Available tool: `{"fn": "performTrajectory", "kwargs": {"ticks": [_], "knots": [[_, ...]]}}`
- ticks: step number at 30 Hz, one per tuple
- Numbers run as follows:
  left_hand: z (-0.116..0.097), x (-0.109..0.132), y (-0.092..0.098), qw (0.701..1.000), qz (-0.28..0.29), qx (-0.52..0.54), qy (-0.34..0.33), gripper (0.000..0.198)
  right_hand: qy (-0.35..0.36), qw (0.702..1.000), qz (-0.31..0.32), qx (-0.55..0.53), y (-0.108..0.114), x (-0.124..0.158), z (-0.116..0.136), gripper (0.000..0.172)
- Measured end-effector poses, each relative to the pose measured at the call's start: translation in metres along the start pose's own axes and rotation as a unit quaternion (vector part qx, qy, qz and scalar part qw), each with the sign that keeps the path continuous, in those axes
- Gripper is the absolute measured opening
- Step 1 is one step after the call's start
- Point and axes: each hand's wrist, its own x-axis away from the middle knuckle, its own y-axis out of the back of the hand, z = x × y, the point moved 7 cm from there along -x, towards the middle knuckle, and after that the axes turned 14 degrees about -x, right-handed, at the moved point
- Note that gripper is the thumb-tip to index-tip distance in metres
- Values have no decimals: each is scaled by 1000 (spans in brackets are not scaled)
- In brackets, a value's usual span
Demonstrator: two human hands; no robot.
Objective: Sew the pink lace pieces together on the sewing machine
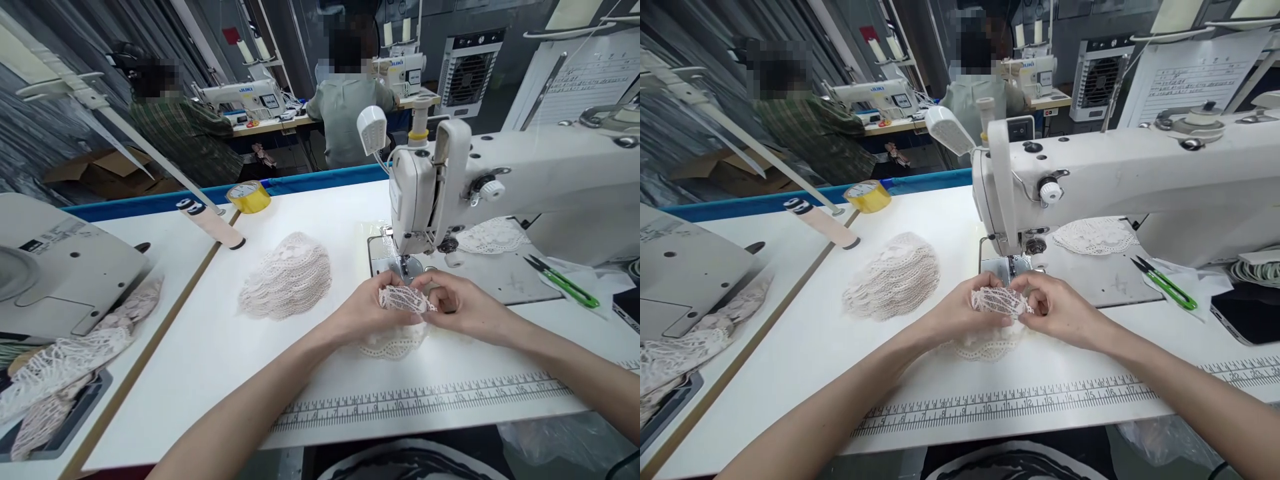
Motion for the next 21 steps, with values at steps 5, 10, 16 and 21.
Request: {"fn": "performTrajectory", "kwargs": {"ticks": [5,10,16,21], "knots": [[-2,1,2,989,-85,-109,-54,15,19,999,-43,0,7,-1,2,25],[-3,4,0,979,-134,-122,-91,13,65,991,-114,-7,11,-1,8,13],[-13,17,4,928,-250,-223,-162,3,165,978,-125,25,8,5,24,8],[-16,22,3,902,-273,-267,-201,2,197,973,-106,63,5,8,25,10]]}}
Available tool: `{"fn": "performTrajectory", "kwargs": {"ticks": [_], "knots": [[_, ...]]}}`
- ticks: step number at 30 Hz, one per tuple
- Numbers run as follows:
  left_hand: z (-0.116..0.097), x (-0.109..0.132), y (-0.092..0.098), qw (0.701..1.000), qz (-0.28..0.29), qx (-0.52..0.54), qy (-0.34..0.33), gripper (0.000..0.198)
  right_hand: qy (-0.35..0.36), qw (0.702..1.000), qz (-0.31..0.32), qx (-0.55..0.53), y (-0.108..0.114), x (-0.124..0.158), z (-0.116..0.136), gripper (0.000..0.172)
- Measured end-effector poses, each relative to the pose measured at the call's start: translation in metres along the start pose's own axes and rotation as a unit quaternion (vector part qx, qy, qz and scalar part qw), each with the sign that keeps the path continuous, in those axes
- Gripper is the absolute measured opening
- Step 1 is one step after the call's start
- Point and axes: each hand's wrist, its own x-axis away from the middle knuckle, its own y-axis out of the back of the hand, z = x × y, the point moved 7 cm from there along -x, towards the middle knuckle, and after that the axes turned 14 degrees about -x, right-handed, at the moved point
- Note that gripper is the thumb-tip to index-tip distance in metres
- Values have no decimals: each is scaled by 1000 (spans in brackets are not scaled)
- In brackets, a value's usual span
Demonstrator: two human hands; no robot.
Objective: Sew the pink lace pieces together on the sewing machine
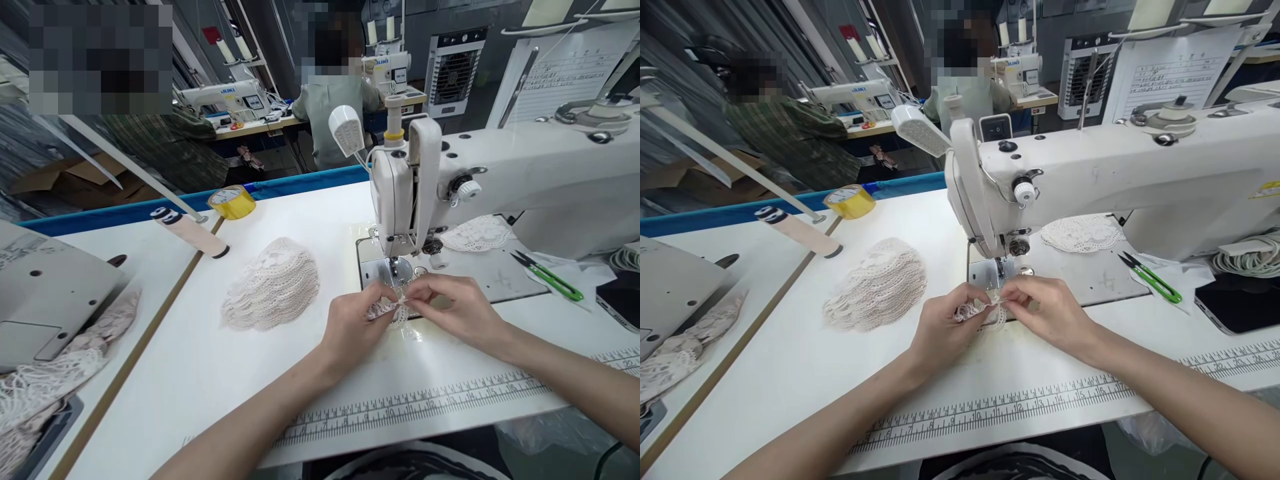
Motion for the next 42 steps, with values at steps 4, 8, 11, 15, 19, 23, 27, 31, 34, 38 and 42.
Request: {"fn": "performTrajectory", "kwargs": {"ticks": [4,8,11,15,19,23,27,31,34,38,42], "knots": [[0,0,1,1000,-2,-3,-5,3,-1,1000,1,2,0,2,-3,13],[1,0,0,1000,6,-1,-1,2,-2,1000,17,-3,-2,1,-2,15],[1,1,-1,1000,4,9,-7,4,-2,999,32,-9,-4,1,0,15],[-2,1,1,999,-11,11,-32,7,23,999,42,-3,-6,1,1,14],[-11,0,5,995,-41,-22,-85,9,58,997,49,9,-7,2,1,17],[-20,0,9,985,-75,-59,-146,6,113,993,31,27,-5,4,10,18],[-23,2,10,978,-96,-64,-176,6,193,979,9,69,-2,7,23,16],[-21,5,4,982,-78,-59,-164,13,307,938,1,161,-4,18,37,21],[-18,7,2,988,-55,-41,-135,20,370,902,29,221,-9,26,44,24],[-21,7,1,989,-15,-43,-141,38,410,872,73,259,-13,29,53,21],[-23,9,0,985,-9,-48,-164,42,434,847,98,292,-16,29,61,17]]}}
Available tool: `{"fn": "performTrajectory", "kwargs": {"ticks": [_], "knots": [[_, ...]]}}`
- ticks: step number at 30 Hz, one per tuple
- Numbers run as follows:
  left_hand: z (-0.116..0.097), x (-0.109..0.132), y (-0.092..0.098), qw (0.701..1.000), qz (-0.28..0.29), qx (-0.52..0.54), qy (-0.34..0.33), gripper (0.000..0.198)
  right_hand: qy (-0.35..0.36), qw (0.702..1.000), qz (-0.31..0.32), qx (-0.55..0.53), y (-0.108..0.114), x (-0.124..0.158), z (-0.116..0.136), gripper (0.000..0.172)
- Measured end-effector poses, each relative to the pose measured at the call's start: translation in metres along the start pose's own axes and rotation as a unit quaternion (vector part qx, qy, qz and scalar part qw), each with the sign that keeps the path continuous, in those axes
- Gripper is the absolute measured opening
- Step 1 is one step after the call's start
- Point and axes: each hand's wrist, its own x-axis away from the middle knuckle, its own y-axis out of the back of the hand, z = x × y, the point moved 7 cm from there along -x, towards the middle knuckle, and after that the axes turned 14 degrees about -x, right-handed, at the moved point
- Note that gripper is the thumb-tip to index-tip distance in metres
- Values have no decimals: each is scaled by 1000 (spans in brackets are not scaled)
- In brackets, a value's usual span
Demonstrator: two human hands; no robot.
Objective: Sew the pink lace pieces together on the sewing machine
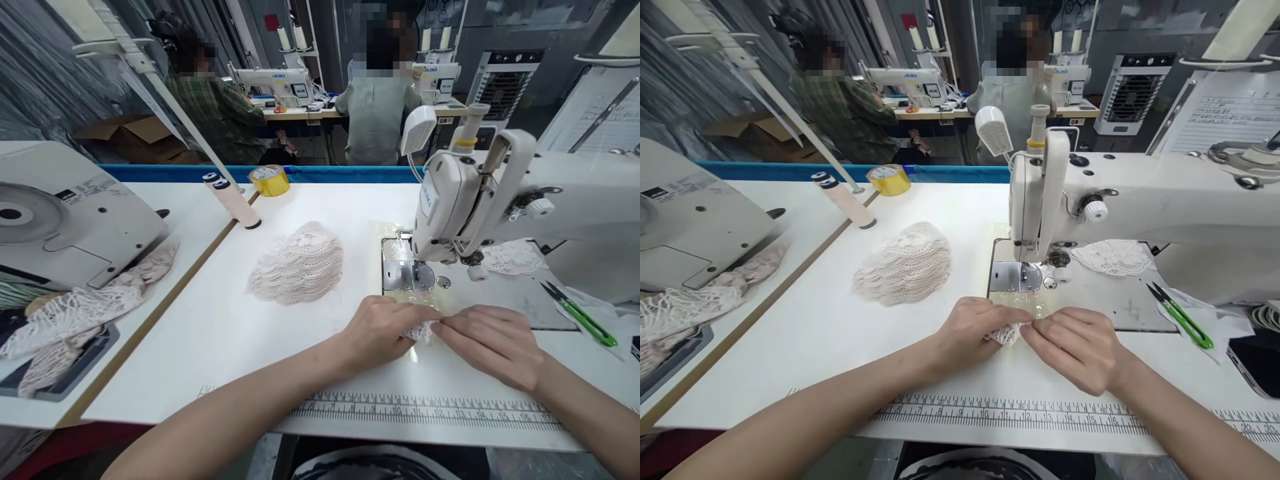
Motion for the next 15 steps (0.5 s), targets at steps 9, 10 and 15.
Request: {"fn": "performTrajectory", "kwargs": {"ticks": [9,10,15], "knots": [[10,-1,-2,982,137,41,121,19,-17,999,-19,-27,-3,6,-1,17],[12,-1,-5,970,182,55,154,16,-53,997,-29,-52,-5,8,-6,16],[22,0,-14,938,282,-29,201,13,-294,937,-19,-190,-32,22,-38,9]]}}
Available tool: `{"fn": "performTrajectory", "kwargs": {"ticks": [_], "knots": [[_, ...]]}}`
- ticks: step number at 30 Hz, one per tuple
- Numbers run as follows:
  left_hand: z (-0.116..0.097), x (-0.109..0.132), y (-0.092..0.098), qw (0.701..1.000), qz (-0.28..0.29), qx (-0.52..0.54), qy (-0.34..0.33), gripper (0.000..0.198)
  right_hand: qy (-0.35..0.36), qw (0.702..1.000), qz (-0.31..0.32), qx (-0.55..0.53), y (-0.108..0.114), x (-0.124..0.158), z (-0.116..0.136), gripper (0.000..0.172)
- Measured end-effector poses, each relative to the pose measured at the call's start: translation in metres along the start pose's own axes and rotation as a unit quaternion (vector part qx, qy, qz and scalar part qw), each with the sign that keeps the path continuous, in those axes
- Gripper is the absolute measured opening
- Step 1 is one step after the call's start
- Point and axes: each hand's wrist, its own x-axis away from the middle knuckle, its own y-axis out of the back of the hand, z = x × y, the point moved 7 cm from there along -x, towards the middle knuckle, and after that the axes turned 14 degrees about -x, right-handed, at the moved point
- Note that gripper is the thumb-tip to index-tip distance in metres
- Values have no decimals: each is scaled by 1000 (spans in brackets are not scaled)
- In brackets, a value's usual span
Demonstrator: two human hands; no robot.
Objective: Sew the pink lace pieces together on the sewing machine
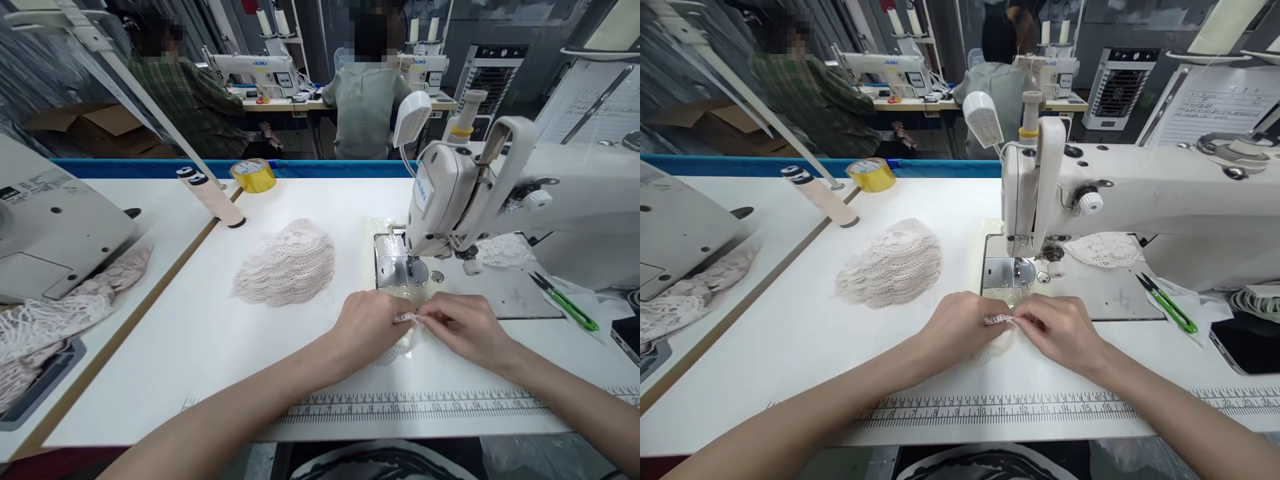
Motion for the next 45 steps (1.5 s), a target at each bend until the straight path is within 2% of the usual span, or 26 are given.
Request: {"fn": "performTrajectory", "kwargs": {"ticks": [2,4,7,9,12,15,18,20,22,24,26,27,30,31,33,37,40,45], "knots": [[5,-3,-5,998,-4,-55,25,11,-69,998,-9,-7,-1,-2,-13,9],[7,-5,-6,995,-36,-91,34,23,-107,994,-26,18,2,-4,-20,11],[-1,-3,5,977,-158,-143,-1,45,-149,986,-38,69,5,-8,-28,13],[-10,2,11,954,-231,-188,-41,43,-172,980,-38,91,6,-10,-33,13],[-24,10,9,922,-275,-251,-106,23,-183,977,-40,102,6,-11,-36,14],[-34,16,-1,903,-278,-289,-152,22,-193,976,-40,93,6,-12,-39,15],[-40,20,-7,905,-259,-294,-164,18,-199,976,-38,81,6,-12,-42,16],[-42,22,-9,909,-245,-296,-160,23,-188,978,-32,88,6,-11,-42,14],[-43,23,-10,908,-239,-306,-157,29,-147,981,-6,124,4,-11,-37,16],[-44,24,-11,906,-239,-310,-161,33,-80,978,44,189,0,-10,-28,29],[-43,23,-12,908,-238,-302,-165,34,-44,957,84,272,0,-7,-23,37],[-42,22,-12,911,-237,-295,-166,35,-50,942,88,319,5,-6,-24,36],[-36,18,-11,921,-230,-270,-160,34,-96,894,39,437,27,-6,-24,30],[-34,16,-10,924,-229,-263,-157,33,-91,888,25,451,31,-7,-21,30],[-30,13,-9,927,-229,-253,-152,32,-54,903,30,426,27,-9,-14,30],[-26,9,-7,931,-235,-238,-148,29,1,943,76,324,3,-7,-5,35],[-25,9,-7,931,-238,-235,-146,30,-8,948,87,306,-4,-4,-8,32],[-23,9,-6,933,-236,-238,-132,33,-20,939,97,328,-3,-3,-12,26]]}}
